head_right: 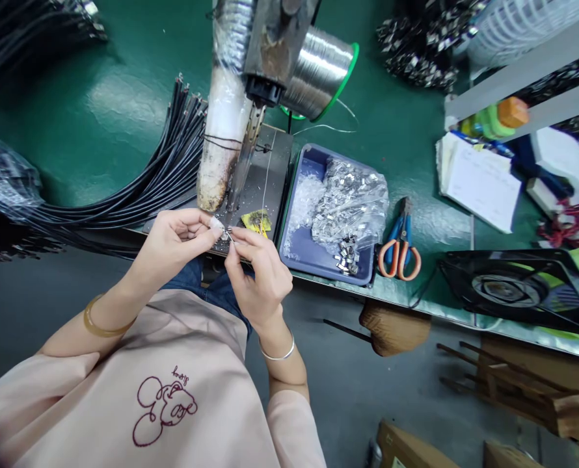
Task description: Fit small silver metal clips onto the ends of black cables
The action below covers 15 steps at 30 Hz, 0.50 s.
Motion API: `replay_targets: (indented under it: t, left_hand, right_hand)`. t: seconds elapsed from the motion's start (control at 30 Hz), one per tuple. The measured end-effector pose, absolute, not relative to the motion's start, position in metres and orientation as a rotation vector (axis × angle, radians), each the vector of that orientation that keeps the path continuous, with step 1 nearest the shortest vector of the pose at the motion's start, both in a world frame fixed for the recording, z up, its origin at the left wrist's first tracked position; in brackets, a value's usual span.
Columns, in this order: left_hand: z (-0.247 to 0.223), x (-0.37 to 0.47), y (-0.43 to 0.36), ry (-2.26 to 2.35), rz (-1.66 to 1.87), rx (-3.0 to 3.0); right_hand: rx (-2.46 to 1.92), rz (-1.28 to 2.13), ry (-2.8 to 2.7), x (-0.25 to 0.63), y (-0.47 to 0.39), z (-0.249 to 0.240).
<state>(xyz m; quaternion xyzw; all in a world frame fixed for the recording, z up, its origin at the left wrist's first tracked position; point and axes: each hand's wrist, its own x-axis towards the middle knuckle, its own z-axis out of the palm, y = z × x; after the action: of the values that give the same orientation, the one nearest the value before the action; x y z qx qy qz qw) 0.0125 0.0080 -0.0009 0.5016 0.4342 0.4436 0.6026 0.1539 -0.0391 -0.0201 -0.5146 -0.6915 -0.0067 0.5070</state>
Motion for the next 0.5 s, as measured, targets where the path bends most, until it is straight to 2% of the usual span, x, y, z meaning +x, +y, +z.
replay_targets:
  t: [0.5]
  left_hand:
    - [-0.0012,0.0085,0.0065,0.961,0.936,1.245]
  right_hand:
    - [-1.232,0.076,-1.663,0.1555,-0.0459,-0.0181]
